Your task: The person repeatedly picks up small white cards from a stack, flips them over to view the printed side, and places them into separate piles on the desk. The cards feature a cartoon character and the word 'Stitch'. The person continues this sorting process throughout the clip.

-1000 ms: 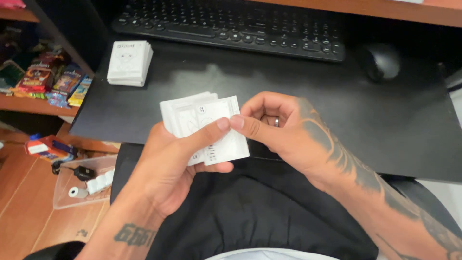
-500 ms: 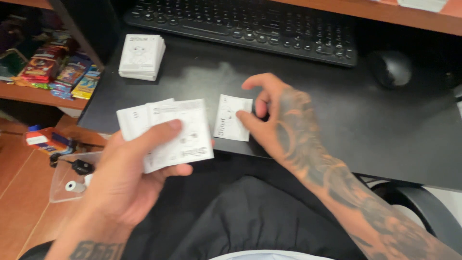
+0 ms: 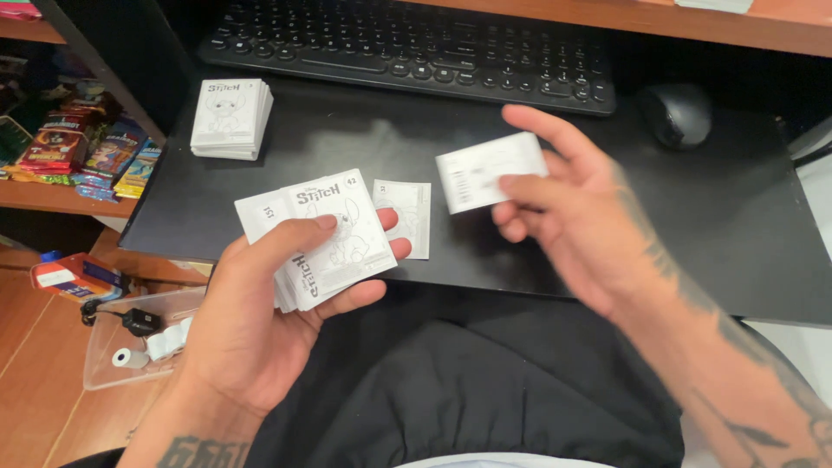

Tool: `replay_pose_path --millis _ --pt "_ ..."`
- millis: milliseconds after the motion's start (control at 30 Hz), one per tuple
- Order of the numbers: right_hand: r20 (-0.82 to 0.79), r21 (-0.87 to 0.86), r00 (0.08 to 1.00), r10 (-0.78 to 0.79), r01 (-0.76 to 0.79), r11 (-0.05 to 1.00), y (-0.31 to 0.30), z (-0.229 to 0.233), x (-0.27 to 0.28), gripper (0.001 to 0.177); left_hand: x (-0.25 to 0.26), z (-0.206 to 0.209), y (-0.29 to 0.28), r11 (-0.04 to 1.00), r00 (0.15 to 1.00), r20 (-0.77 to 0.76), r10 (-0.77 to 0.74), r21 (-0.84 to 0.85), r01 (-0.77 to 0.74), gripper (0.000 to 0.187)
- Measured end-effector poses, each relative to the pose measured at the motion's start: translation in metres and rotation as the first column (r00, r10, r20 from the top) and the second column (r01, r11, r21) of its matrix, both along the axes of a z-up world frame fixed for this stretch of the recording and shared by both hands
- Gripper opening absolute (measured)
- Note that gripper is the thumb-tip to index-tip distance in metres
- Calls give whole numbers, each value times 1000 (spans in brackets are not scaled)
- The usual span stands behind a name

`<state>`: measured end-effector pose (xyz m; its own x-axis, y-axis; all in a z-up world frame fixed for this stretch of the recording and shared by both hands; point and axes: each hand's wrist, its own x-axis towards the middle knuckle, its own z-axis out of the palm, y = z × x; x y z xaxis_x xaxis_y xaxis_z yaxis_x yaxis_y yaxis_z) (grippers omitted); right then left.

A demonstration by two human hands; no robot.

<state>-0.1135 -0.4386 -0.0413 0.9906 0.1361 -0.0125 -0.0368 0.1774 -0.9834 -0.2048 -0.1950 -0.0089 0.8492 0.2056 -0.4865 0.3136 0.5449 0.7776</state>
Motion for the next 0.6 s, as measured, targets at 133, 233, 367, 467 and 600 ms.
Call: replay_pose_path --millis 133,233,367,467,600 --pt "-103 -239 967 -233 203 950 -29 2 11 43 1 -7 -2 1000 1000 16 -25 16 25 63" --pt "64 -287 976 -209 218 933 -67 -23 24 23 0 -5 -7 998 998 -2 -61 16 62 62" --pt "102 -368 978 -184 209 906 -84 -20 18 64 -1 -14 -13 993 993 9 -122 10 122 65" --pt "202 -464 966 -160 238 853 -88 -14 15 67 -2 -13 -22 991 992 -23 -128 33 129 61" --pt "386 -690 912 -138 385 613 -101 -22 22 43 2 -17 -26 989 989 31 -141 38 140 60"
